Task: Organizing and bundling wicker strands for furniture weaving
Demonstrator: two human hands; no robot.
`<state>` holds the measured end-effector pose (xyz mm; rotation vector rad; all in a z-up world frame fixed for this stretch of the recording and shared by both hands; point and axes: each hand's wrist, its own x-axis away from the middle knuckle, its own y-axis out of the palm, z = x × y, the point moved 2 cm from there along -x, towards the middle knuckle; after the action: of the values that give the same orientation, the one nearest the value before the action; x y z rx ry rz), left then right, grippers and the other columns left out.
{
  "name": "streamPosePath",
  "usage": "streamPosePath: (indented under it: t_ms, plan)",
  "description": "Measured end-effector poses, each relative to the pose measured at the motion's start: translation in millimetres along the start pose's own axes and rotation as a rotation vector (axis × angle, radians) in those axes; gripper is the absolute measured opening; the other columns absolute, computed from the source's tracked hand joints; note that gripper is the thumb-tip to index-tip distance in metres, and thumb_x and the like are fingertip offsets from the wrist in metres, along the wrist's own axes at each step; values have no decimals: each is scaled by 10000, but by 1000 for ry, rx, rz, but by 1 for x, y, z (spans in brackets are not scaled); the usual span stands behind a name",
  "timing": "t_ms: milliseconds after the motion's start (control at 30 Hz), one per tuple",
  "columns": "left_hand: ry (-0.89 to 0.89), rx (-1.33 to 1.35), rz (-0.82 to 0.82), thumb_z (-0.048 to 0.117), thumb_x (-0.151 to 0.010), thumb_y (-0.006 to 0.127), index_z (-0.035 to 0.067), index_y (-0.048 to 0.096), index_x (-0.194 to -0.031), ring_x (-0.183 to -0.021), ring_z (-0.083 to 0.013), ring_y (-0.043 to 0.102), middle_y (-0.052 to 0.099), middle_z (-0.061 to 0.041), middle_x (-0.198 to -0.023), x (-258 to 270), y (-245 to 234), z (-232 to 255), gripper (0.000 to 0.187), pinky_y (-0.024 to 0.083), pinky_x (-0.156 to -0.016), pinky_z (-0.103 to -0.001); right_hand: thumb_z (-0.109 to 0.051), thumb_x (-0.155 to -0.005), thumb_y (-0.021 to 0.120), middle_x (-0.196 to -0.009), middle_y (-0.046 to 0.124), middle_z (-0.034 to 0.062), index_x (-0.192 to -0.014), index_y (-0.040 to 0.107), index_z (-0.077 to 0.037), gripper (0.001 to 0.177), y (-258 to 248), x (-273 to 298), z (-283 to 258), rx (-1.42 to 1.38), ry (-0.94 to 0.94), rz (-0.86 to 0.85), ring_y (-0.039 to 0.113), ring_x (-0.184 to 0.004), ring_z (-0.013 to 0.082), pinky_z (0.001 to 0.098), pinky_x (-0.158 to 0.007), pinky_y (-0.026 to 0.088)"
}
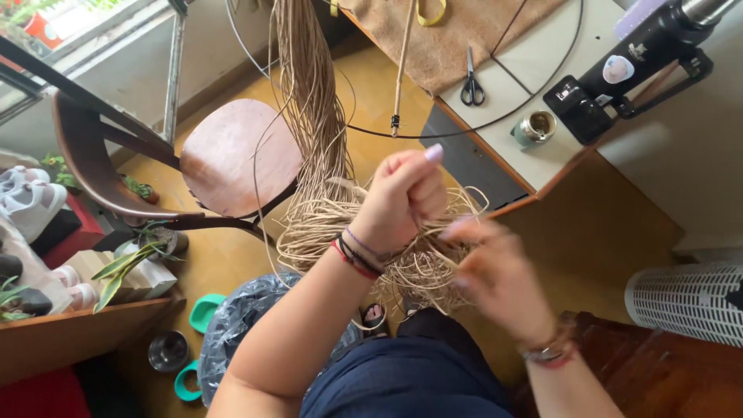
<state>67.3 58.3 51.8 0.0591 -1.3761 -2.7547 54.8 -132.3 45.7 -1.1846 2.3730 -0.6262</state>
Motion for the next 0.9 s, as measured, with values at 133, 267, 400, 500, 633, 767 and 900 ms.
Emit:
streamPosePath:
  t_ms: [133,267,400,500,633,767,900]
  plan:
    - [-45,256,-69,179,-997,566,172,350,-662,-418,-65,168,114,86,-599,0,1,-25,399,214,-340,-223,-613,-698,803,-1456,481,219,-1159,600,-100,719,-11,-18,48,273,-76,160,406,-1412,471,614,-1182,273]
    - [93,28,17,116,-928,595,147,423,-640,-436,-31,223,216,78,-529,0,10,-19,337,204,-369,-191,-499,-618,903,-1166,696,212,-1184,649,-31,777,32,-38,106,410,-254,18,621,-1220,364,561,-1249,217]
    - [394,-478,119,126,-866,747,179,318,-585,-520,-40,384,426,32,-480,16,-1,24,516,249,-480,-185,-305,-454,868,-1000,731,44,-1109,700,-225,681,40,-43,137,391,79,85,710,-1039,302,474,-1010,516]
    - [716,-1043,276,173,-948,712,49,534,-1115,-977,-291,584,573,-152,-1013,49,-16,44,274,494,-907,-437,-334,-533,876,-936,741,42,-1105,687,-275,605,31,-61,124,343,246,179,727,-973,312,457,-874,561]
    - [882,-1259,225,206,-985,605,70,602,-1109,-908,-284,575,591,-92,-981,110,-70,22,184,484,-855,-403,-429,-598,940,-863,741,-10,-1056,700,-296,534,16,-84,115,221,322,256,742,-907,256,373,-798,572]
    - [557,-1334,108,280,-992,566,176,686,-800,-538,-278,592,590,-16,-618,149,-99,-12,249,526,-563,-377,-358,-579,928,-860,736,54,-1049,696,-257,534,16,-103,73,231,333,266,736,-918,304,420,-770,565]
    - [828,-1635,297,188,-848,755,204,744,-967,-869,-289,695,681,-50,-984,163,-92,-45,120,572,-783,-407,-328,-594,910,-831,743,33,-1022,700,-264,481,33,-110,43,236,343,206,744,-890,283,390,-739,576]
